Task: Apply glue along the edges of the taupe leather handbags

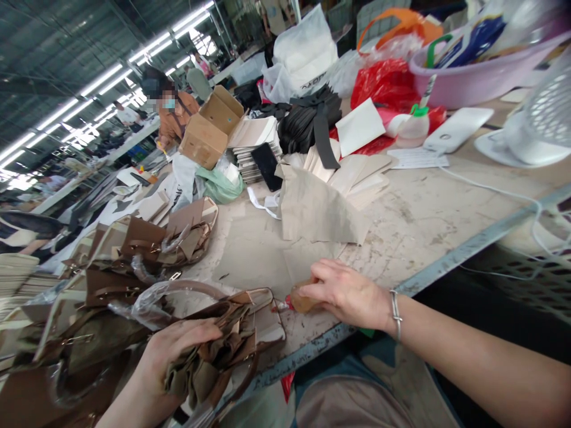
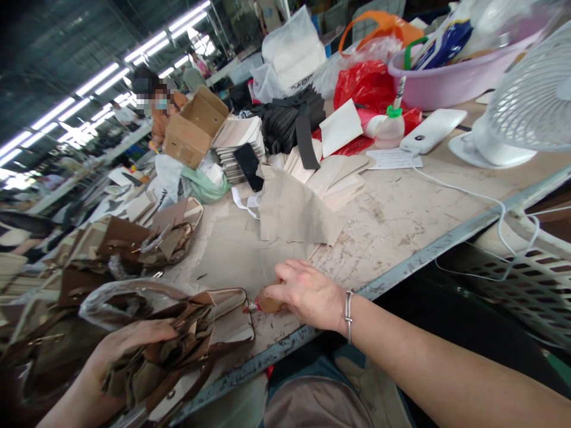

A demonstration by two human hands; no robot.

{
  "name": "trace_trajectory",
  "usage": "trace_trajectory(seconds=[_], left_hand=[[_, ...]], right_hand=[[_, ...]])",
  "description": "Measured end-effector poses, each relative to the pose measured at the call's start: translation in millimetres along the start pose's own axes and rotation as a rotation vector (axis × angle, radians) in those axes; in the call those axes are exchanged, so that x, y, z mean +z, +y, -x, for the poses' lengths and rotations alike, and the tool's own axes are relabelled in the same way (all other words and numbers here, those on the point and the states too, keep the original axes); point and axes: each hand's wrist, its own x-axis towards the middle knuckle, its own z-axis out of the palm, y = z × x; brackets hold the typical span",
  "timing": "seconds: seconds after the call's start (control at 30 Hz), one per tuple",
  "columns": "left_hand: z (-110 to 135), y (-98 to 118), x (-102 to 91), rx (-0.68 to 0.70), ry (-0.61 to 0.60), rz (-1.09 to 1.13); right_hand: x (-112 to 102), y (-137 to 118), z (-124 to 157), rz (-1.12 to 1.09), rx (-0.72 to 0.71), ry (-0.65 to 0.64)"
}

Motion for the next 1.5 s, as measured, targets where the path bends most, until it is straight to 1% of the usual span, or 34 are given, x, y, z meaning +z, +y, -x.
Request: trace_trajectory(seconds=[0.1,0.2,0.27,0.37,0.53,0.73,0.97,1.1,1.23,1.4,1.5], left_hand=[[6,-1,0.4,-0.03,-0.035,-0.004],[11,1,3.3,-0.049,-0.052,-0.019],[13,7,7.0,-0.044,-0.012,0.008],[12,20,12.4,-0.026,0.039,0.085],[12,34,12.9,0.006,0.018,0.074],[17,40,10.1,0.011,-0.026,0.012],[7,53,8.0,0.029,-0.024,-0.006],[5,53,3.2,0.052,-0.09,-0.05],[6,51,0.4,0.066,-0.08,-0.106],[0,54,-0.9,0.067,-0.089,-0.085],[-7,57,-3.4,0.041,-0.097,-0.038]], right_hand=[[3,2,-2,0.022,0.015,0.022],[-2,4,0,-0.015,-0.019,-0.027],[-5,6,2,-0.046,-0.049,-0.054],[-4,7,2,-0.056,-0.053,-0.042],[2,7,-2,-0.032,-0.024,0.004],[-6,6,2,-0.075,-0.046,-0.051],[-14,6,10,-0.115,-0.054,-0.042],[-13,5,10,-0.119,-0.046,-0.04],[-9,3,9,-0.097,-0.05,-0.059],[-8,1,10,-0.061,-0.005,0.005],[-9,0,11,-0.072,-0.026,-0.002]])
